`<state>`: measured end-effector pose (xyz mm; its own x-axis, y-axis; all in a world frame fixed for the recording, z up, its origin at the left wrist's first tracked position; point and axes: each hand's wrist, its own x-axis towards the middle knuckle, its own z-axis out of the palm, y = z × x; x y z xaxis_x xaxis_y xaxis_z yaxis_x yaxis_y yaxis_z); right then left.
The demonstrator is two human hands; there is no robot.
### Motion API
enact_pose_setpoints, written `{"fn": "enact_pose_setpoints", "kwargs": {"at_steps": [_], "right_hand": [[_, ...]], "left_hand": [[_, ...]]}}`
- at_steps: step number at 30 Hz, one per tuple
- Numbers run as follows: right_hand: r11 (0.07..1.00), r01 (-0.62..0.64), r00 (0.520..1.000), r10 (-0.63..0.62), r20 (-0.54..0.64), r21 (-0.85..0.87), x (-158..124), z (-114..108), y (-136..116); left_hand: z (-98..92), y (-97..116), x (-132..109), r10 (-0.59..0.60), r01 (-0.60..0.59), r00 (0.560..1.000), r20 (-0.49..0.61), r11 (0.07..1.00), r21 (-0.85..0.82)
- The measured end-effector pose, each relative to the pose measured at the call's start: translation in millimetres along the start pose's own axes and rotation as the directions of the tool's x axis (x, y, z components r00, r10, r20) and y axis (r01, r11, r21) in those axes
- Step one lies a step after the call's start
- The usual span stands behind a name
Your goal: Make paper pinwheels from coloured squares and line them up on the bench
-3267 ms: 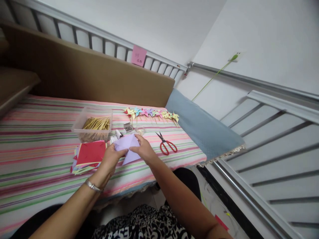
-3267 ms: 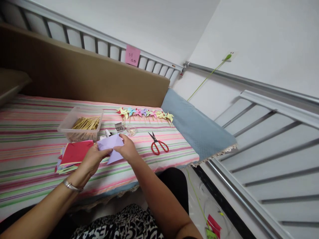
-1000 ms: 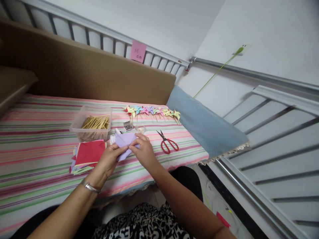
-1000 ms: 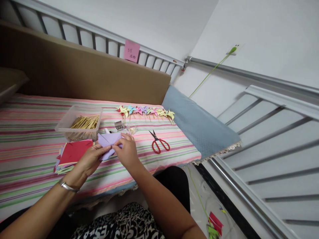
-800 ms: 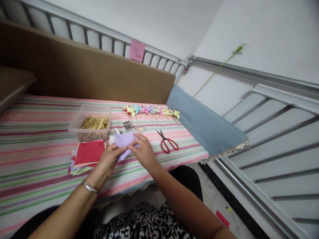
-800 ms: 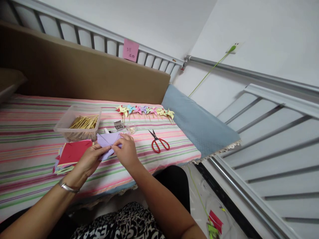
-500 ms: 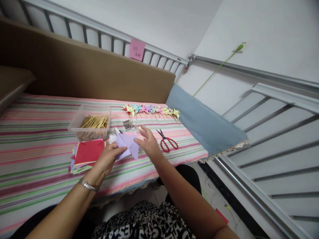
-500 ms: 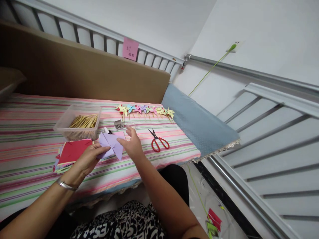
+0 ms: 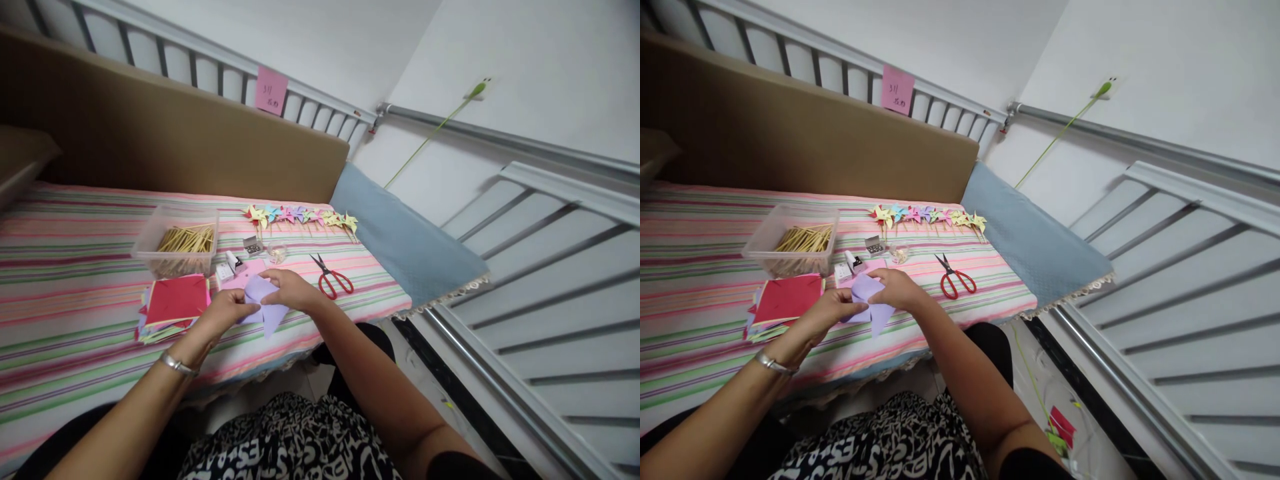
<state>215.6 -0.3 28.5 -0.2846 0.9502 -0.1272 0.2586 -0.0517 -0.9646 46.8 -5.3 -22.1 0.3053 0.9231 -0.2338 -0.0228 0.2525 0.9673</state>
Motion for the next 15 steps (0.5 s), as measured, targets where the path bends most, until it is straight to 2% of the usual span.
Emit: {"fn": "enact_pose_setpoints", "kwargs": {"at_steps": [8,11,15], "right_hand": [[0.989,-0.084,0.995,0.077,0.062,0.118,-2.1,-1.7,-3.9],[0.998,-0.060,0.997,0.059,0.049,0.006,-2.7,-1.6,-2.8],[0.962,0.033,0.999,-0.034,0.001,-0.270,-2.4,1.4,-3.9]], "left_hand": [[-0.9,-0.7,-0.7,0.030,-0.031,0.998,0.063,0.999,0.018],[-0.2,0.5,-1.1,0.019,-0.021,0.998,0.065,0.999,0.026],[1.0,0.5,-1.6,0.034,-0.036,0.998,0.056,0.999,0.031]]}}
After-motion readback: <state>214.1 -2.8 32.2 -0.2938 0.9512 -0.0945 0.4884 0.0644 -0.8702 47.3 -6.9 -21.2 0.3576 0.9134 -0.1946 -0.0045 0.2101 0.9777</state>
